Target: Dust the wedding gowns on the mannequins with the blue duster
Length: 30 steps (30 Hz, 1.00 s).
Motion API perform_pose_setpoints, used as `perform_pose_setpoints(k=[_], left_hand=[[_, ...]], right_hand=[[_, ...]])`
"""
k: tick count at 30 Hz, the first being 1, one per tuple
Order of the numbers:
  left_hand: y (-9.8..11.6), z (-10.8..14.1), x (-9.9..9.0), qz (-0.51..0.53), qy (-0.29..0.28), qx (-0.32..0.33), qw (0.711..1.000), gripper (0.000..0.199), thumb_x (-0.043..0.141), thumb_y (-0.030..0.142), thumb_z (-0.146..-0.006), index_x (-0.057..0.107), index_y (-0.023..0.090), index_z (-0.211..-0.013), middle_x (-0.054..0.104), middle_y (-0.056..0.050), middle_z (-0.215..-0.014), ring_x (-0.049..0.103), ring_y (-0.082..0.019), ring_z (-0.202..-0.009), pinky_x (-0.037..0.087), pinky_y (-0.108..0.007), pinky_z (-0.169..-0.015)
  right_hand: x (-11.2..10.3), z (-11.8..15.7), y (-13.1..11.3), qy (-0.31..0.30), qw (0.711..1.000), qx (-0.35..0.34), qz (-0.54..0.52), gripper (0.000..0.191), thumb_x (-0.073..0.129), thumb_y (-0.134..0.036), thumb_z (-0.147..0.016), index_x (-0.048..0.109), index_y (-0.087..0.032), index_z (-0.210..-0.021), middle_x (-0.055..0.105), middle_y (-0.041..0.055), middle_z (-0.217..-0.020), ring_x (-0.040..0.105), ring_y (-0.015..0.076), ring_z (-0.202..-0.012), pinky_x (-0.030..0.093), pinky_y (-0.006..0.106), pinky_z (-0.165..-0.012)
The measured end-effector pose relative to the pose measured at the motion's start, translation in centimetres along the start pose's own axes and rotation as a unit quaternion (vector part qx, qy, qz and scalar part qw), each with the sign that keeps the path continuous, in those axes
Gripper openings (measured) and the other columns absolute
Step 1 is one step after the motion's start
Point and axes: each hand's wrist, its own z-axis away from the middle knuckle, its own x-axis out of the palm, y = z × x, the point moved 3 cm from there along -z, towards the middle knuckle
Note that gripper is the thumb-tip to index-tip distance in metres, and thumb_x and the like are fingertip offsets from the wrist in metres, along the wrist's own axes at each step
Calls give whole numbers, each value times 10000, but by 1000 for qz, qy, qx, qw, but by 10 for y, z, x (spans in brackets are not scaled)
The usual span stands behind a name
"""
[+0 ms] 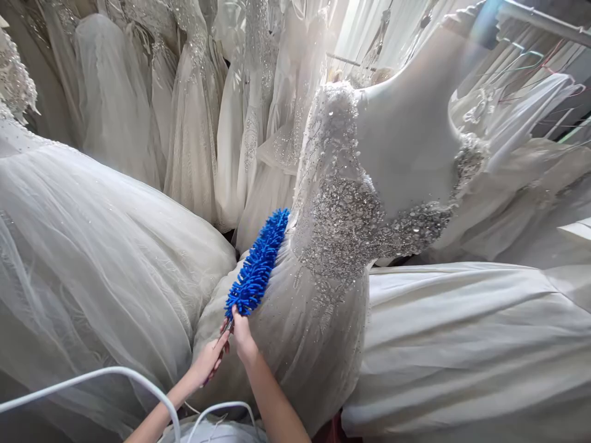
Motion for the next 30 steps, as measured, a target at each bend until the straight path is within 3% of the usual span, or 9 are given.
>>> perform_pose_setpoints(k=[5, 8, 11, 14, 17, 20, 25, 30], left_hand=[[-48, 6, -1, 49, 10, -55, 997, 695, 268, 893, -492, 432, 218, -513, 272, 105, -273, 255, -68, -225, 194, -198, -282], [-56, 14, -8, 77, 27, -74, 994, 681, 299, 891, -478, 412, 220, -495, 259, 111, -272, 230, -51, -220, 179, -185, -277], [-37, 23, -15, 105, 36, -55, 992, 645, 345, 867, -500, 407, 226, -534, 286, 113, -271, 265, -61, -216, 195, -185, -273], [0, 28, -20, 87, 36, -5, 996, 597, 363, 811, -591, 444, 219, -606, 328, 112, -280, 294, -71, -224, 222, -187, -275], [35, 26, -18, 30, 7, 62, 998, 567, 365, 749, -672, 504, 204, -748, 339, 120, -286, 303, -77, -241, 239, -180, -278], [47, 16, -7, 7, -29, 73, 997, 596, 347, 755, -673, 502, 201, -831, 346, 129, -304, 284, -75, -242, 234, -180, -268], [11, 3, 5, 40, 0, -7, 999, 683, 322, 856, -533, 455, 216, -734, 331, 127, -288, 297, -81, -230, 236, -192, -266], [-29, 8, -10, 78, 28, -68, 994, 703, 348, 893, -417, 410, 232, -648, 310, 127, -254, 274, -69, -209, 200, -184, -263]], right_hand=[[8, -8, 46, 1, 997, 72, -20, 389, 539, -561, -755, 485, -176, -740, 522, -32, -530, 519, 117, -411, 375, 222, -404], [21, -9, 57, 14, 993, 117, -22, 347, 493, -518, -806, 471, -179, -734, 498, -38, -497, 493, 116, -372, 351, 214, -371], [37, -4, 41, 4, 990, 130, -51, 424, 392, -524, -850, 430, -178, -608, 438, -36, -426, 453, 97, -346, 327, 198, -365], [44, 9, 5, -29, 988, 104, -107, 480, 361, -544, -849, 429, -171, -554, 448, -19, -418, 446, 86, -358, 292, 185, -354], [35, 21, -31, -30, 988, 49, -145, 467, 412, -558, -817, 476, -163, -577, 499, -5, -465, 455, 91, -378, 236, 190, -322], [20, 20, -42, -25, 986, 39, -160, 469, 403, -557, -822, 483, -164, -579, 512, 2, -481, 449, 95, -374, 206, 198, -304], [8, -6, -4, -35, 989, 94, -106, 517, 306, -535, -871, 422, -172, -522, 465, -10, -413, 419, 85, -325, 287, 190, -338], [29, -13, 34, -61, 972, 214, -75, 551, 199, -520, -890, 400, -185, -502, 441, -7, -395, 424, 103, -317, 226, 195, -290]])
